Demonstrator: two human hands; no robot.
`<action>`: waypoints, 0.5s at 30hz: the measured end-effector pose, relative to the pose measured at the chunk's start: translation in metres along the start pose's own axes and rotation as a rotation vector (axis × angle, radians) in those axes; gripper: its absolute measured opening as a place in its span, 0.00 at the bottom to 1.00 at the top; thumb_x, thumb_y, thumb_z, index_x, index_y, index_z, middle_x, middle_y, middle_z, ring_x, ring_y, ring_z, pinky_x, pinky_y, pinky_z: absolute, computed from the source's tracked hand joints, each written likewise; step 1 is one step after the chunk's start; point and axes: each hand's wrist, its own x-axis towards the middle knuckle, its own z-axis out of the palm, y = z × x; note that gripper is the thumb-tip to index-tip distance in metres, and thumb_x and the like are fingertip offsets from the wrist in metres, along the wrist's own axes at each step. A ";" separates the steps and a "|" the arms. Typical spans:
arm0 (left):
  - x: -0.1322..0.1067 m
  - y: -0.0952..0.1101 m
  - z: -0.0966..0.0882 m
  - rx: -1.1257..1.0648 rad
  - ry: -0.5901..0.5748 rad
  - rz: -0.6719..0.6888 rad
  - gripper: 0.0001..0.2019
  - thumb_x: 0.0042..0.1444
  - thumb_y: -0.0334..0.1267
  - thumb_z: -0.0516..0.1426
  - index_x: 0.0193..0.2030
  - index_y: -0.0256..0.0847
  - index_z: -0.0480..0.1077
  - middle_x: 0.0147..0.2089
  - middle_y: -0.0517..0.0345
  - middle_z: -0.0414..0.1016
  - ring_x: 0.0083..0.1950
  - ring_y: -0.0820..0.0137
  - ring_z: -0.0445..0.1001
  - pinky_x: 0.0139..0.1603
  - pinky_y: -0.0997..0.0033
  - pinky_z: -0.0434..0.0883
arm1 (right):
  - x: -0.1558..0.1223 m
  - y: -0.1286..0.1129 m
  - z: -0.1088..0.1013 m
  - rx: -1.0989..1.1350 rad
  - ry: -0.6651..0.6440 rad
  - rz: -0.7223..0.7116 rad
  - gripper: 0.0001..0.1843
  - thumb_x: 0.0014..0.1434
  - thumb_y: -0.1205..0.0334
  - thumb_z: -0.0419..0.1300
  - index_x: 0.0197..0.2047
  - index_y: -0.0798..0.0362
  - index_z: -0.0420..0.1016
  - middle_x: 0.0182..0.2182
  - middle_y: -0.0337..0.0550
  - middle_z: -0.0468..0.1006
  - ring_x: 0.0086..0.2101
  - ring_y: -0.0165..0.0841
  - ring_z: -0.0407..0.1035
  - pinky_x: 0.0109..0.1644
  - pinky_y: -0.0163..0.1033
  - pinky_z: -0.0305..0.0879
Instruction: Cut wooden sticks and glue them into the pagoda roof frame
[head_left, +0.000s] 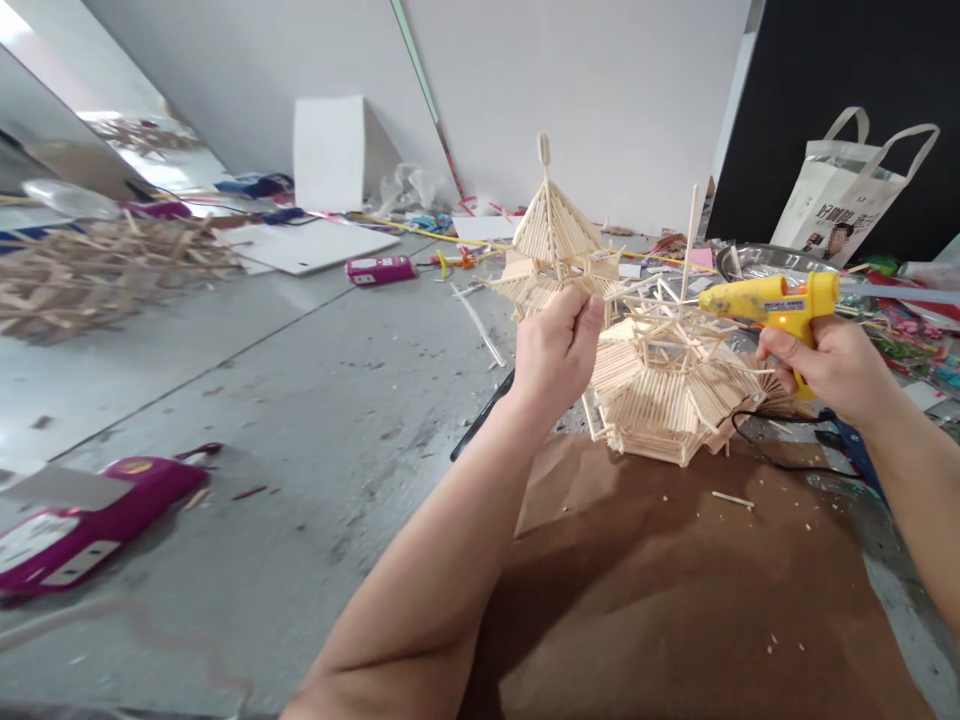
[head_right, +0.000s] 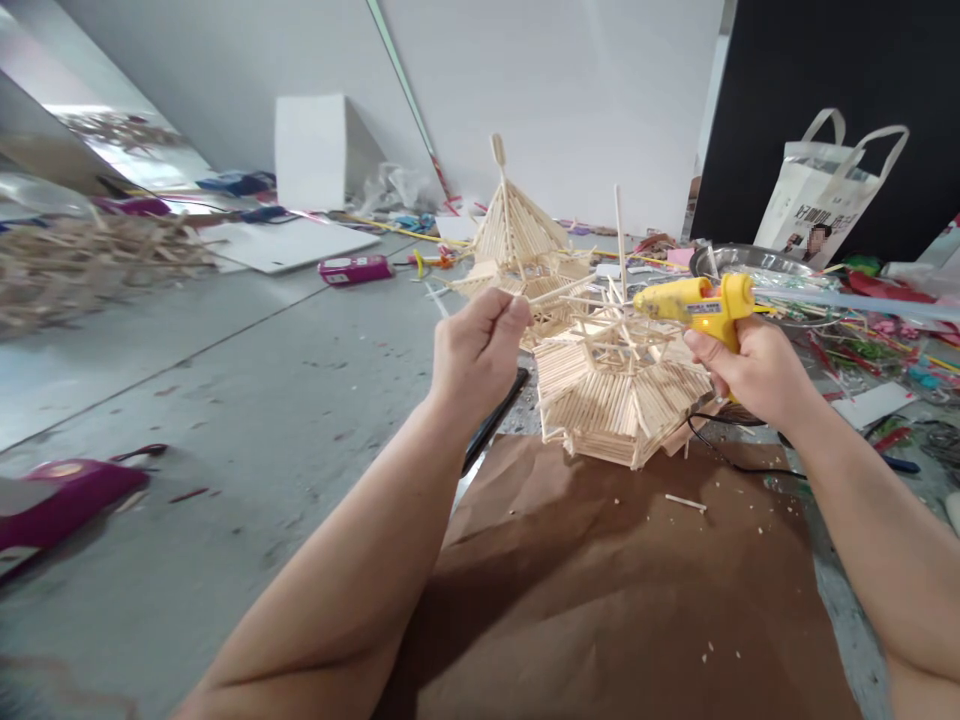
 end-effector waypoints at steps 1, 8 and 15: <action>0.000 0.000 0.000 -0.001 0.001 0.001 0.14 0.57 0.40 0.48 0.22 0.41 0.56 0.19 0.64 0.55 0.21 0.76 0.55 0.23 0.75 0.54 | -0.001 0.001 -0.001 -0.040 0.024 0.003 0.20 0.55 0.42 0.54 0.27 0.51 0.68 0.12 0.34 0.64 0.16 0.26 0.59 0.24 0.37 0.57; -0.001 0.000 0.001 0.005 -0.004 0.009 0.14 0.58 0.39 0.48 0.22 0.41 0.56 0.18 0.65 0.55 0.21 0.76 0.55 0.23 0.74 0.54 | -0.001 0.002 0.002 -0.171 0.056 0.002 0.21 0.54 0.41 0.53 0.25 0.51 0.66 0.14 0.36 0.66 0.20 0.30 0.62 0.30 0.40 0.59; -0.001 0.000 0.002 0.015 -0.015 0.021 0.15 0.58 0.40 0.47 0.21 0.41 0.55 0.18 0.64 0.55 0.20 0.76 0.56 0.23 0.74 0.54 | 0.000 0.001 0.005 -0.175 0.112 -0.096 0.16 0.53 0.45 0.56 0.26 0.50 0.68 0.17 0.39 0.65 0.24 0.34 0.64 0.27 0.39 0.57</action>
